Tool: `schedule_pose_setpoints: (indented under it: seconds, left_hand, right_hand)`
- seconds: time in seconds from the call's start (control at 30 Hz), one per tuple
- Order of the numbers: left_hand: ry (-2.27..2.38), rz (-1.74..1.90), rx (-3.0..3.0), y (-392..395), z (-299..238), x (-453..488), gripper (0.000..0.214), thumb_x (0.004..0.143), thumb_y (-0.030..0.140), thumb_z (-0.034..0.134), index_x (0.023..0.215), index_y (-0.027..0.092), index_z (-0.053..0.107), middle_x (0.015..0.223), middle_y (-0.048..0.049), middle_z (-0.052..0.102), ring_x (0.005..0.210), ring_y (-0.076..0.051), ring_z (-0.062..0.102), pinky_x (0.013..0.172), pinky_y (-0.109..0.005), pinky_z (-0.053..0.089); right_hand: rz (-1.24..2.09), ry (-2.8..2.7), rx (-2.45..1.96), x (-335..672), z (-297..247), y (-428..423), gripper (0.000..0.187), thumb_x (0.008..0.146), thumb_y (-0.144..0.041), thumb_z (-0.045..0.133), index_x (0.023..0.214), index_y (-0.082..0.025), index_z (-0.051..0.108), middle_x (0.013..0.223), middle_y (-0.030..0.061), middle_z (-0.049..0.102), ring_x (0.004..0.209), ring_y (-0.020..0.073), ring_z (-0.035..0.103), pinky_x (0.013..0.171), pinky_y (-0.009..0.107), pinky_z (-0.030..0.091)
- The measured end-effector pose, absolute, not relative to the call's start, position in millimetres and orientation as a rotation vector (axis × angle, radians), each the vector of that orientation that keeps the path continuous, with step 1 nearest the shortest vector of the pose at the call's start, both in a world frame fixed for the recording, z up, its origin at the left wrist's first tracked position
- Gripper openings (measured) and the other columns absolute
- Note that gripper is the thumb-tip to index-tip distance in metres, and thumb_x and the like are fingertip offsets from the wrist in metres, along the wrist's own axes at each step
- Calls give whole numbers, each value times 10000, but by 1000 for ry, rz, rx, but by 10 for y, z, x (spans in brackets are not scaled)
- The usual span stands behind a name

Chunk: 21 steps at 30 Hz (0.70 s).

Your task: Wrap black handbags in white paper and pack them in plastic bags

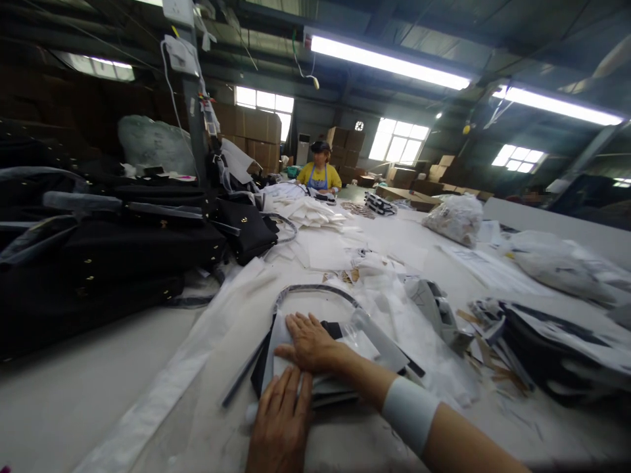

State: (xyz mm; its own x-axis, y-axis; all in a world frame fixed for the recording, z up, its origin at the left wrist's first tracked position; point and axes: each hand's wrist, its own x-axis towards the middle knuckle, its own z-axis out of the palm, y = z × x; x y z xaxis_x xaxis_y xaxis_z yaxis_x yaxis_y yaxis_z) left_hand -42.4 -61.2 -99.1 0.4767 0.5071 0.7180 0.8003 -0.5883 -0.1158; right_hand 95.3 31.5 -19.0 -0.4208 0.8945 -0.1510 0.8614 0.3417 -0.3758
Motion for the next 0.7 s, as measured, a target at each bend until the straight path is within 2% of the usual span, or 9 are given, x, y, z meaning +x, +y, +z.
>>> schedule_pose_setpoints:
  seconds: [0.07,0.2,0.3,0.4,0.57,0.7]
  left_hand:
    - [-1043,-879,-2266,-589,-963,-434,377,946,215,473,1304,213,591,1282,-41,661,1187,-218,588,1041,-370,392]
    - [-975,-850,-2209,-550,-932,-459,407,907,179,486,1298,207,596,1275,-36,667,1174,-220,599,998,-371,428]
    - [-920,-825,-2188,-516,-946,-488,400,910,213,473,1289,215,603,1262,-24,675,1150,-203,615,964,-349,453]
    - [-849,-811,-2159,-467,-940,-505,380,902,229,481,1253,202,624,1216,-33,698,1100,-194,642,929,-335,470]
    - [-769,-796,-2157,-400,-825,-503,350,908,267,473,1206,190,638,1148,-33,724,1046,-186,667,890,-342,490]
    - [-701,-808,-2195,-422,-780,-554,329,968,342,430,1161,190,648,1068,0,746,970,-145,689,836,-308,507]
  right_hand:
    - [733,-2433,-1634,977,-166,337,849,957,-622,416,1522,-8,256,1573,234,247,1484,332,152,1212,518,80]
    - [847,-2287,-1620,1183,135,332,747,1016,-570,259,1539,-38,228,1588,187,234,1484,250,193,1220,426,159]
    - [701,-2279,-1593,1434,266,178,695,1029,-549,225,1547,-86,233,1600,135,229,1489,208,176,1231,407,95]
    - [500,-2301,-1684,1668,112,6,678,1021,-529,321,1528,-80,291,1591,146,250,1491,250,165,1224,471,38]
    - [432,-2297,-1822,1788,-257,-47,654,1019,-504,344,1522,-88,310,1555,162,338,1441,288,302,1190,470,204]
    - [419,-2352,-1765,1771,-227,-99,646,1006,-472,386,1512,-75,330,1518,180,400,1395,300,377,1161,461,269]
